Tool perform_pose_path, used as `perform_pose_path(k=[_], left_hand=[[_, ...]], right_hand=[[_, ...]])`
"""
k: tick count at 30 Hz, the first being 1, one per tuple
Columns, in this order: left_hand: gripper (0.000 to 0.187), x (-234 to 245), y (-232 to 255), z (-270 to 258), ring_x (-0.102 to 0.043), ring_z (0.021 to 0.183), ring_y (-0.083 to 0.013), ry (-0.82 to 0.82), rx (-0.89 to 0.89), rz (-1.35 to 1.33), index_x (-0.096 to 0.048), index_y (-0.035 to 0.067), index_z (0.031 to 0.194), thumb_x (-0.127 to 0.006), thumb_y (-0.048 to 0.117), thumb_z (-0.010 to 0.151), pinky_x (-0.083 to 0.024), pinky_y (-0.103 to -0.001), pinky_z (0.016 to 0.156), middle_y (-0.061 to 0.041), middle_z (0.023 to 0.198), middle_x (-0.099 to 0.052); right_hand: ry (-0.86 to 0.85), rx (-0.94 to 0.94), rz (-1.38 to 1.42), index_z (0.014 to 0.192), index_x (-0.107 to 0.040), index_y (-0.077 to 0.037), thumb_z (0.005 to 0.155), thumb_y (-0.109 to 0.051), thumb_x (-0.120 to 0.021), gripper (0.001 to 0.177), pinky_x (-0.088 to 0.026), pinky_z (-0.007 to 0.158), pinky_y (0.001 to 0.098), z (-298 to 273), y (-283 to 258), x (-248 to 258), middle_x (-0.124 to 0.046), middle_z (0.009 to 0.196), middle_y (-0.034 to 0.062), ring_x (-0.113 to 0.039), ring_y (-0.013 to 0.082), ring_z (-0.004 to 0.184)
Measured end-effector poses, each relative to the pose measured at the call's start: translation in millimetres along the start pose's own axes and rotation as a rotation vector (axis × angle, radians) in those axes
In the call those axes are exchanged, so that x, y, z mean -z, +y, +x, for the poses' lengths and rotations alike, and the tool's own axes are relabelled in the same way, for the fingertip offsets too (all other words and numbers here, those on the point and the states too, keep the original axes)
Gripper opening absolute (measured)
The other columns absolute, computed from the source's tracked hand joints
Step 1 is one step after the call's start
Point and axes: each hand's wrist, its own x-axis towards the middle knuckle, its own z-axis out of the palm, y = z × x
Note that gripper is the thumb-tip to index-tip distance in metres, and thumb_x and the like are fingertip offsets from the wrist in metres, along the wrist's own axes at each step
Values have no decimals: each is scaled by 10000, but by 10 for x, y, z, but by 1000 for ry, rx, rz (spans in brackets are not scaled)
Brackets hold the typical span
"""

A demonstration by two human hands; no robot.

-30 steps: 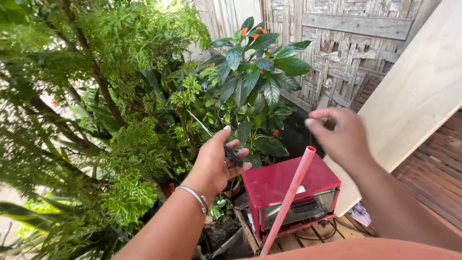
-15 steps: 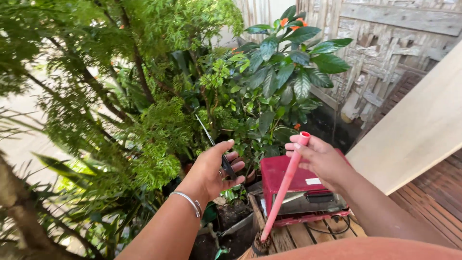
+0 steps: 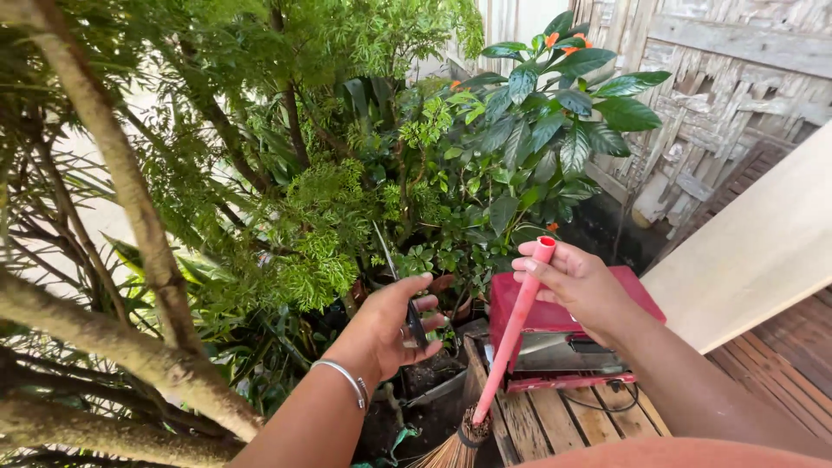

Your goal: Pruning and trimming plants in an outdoor garden using scissors and then cleaning up with a broom.

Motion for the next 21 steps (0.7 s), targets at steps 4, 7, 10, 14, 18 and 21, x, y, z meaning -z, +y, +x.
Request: perform_pose_path(k=[4,7,10,14,18,21], left_hand=[[411,180,-151,-293,-649,971,-190,-69,39,18,-614,196,1234,-684,405,887,-555,-459,776,3,1145,-656],[385,375,-253,-649,-631,964,-193,-136,53,67,-660,316,1243,-665,408,870,-555,-454,787,7,1128,-613],[398,594,-411,-1013,-640,975,-209,-170,65,100,-613,199,1214,-697,403,882,-545,-467,791,-8,1142,-615],[392,806,-666,-1334,-641,975,-201,-242,76,178,-609,175,1194,-716,380,878,-574,-481,816,-2,1126,-623],[352,824,-889,-1574,-666,943,-192,-282,127,164,-637,177,1167,-683,357,868,-582,-488,788,14,1091,-652],[339,806,-1028,-1778,-667,915,-187,-319,126,149,-643,150,1150,-697,354,884,-580,-481,765,2,1048,-632]], right_hand=[[44,-12,16,1349,-599,-49,957,-186,-601,415,-564,960,364,-308,34,-128,-714,1246,108,-695,221,1155],[127,26,-37,1309,-610,-17,959,-176,-614,384,-540,921,345,-601,73,-254,-742,1187,98,-706,199,1127],[191,49,-33,1303,-613,-6,944,-148,-658,389,-556,870,333,-1008,65,-470,-730,1103,96,-703,182,1049],[240,138,-113,1296,-610,0,961,-171,-669,381,-547,826,288,-1596,38,-761,-710,1058,54,-675,121,970],[225,92,-44,1173,-630,-21,916,-126,-661,279,-576,721,368,-2195,-32,-898,-682,914,30,-673,144,832],[133,163,-375,892,-741,19,926,-136,-610,206,-528,844,270,-2608,-153,-918,-734,860,19,-674,102,848]])
